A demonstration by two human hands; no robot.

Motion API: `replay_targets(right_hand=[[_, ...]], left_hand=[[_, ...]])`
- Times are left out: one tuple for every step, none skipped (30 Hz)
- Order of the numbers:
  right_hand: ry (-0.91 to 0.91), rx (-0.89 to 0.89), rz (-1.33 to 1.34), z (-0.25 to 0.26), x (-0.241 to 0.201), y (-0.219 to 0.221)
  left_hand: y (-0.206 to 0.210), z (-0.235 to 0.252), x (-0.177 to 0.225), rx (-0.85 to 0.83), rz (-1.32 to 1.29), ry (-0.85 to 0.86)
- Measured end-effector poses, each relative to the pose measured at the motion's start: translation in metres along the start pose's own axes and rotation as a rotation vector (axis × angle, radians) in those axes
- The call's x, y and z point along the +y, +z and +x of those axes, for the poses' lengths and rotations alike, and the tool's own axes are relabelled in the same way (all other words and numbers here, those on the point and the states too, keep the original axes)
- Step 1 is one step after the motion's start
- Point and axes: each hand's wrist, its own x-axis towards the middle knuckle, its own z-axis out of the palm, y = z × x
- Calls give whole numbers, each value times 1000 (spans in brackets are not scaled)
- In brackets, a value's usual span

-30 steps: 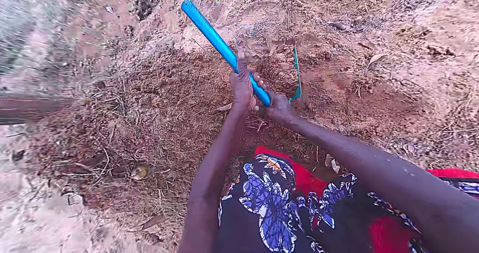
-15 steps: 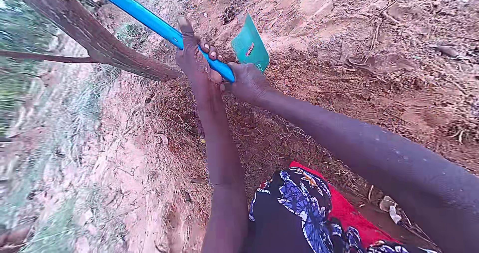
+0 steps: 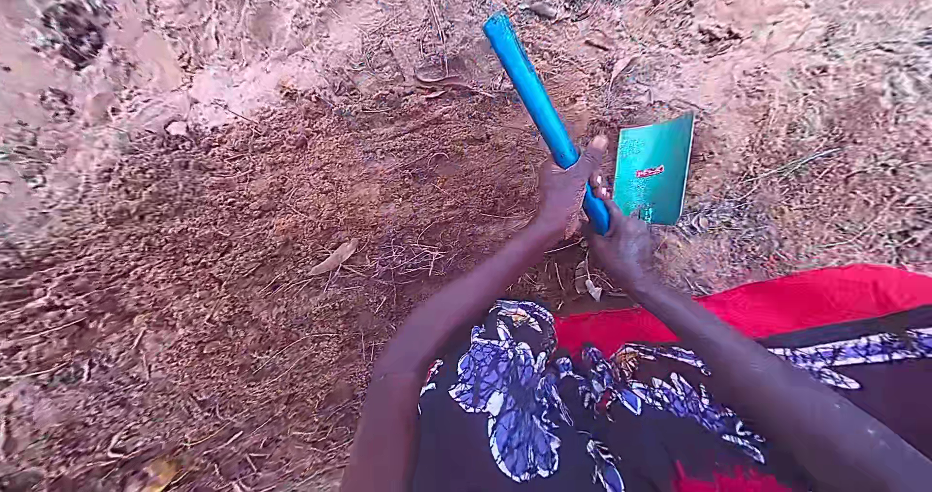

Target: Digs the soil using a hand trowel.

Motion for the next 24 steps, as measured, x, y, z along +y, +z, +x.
replay_targets(right_hand=[[-17,-26,62,-1,7,9],[-51,-44,107,-3,11,17],[-73,-81,123,-3,10,23],[-79,-126,125,-3,6,27],[-84,-167,130,-5,0,32],[-86,-206,134,-8,-6,36],[-83,-255,129,-12,-12,39],[-89,-297,120,-16,-18,42],[-98,-338,110,-19,-23,46],[-102,-375,107,-22,-29,49],[-116,-398,111,-26,-34,53],[-136,-410,117,-30,-38,58],[-156,-417,129,-33,-42,62],[-169,-433,137,-37,-48,65],[-179,-447,147,-40,-53,68],[-189,-454,158,-43,-58,70],[-202,-455,175,-47,-63,72],[-224,-448,191,-50,-67,74],[-251,-434,208,-53,-71,77],[-278,-417,221,-56,-75,80],[-294,-425,231,-59,-80,81],[-312,-438,250,-61,-86,80],[-332,-463,275,-62,-95,78],[-361,-484,302,-62,-103,77]], left_hand=[[-5,-3,-8,14,34,-1],[-12,-6,-13,58,54,17],[-17,-8,-16,118,59,37],[-23,-12,-16,180,48,56],[-28,-17,-13,231,48,68],[-34,-23,-11,271,42,83],[-40,-29,-9,299,30,100],[-45,-36,-7,330,19,117],[-49,-42,-3,369,17,132],[-53,-48,0,410,13,142],[-57,-54,4,444,15,144],[-62,-60,7,477,14,145],[-67,-66,10,508,12,152],[-71,-73,14,528,13,161],[-75,-78,18,537,16,173],[-78,-84,22,543,17,187],[-79,-89,27,547,22,203],[-80,-94,32,547,30,222],[-82,-100,37,550,34,243],[-83,-106,41,558,40,260],[-84,-112,46,576,53,276],[-85,-117,52,591,70,300],[-85,-123,60,599,89,331],[-88,-128,68,606,111,363]])
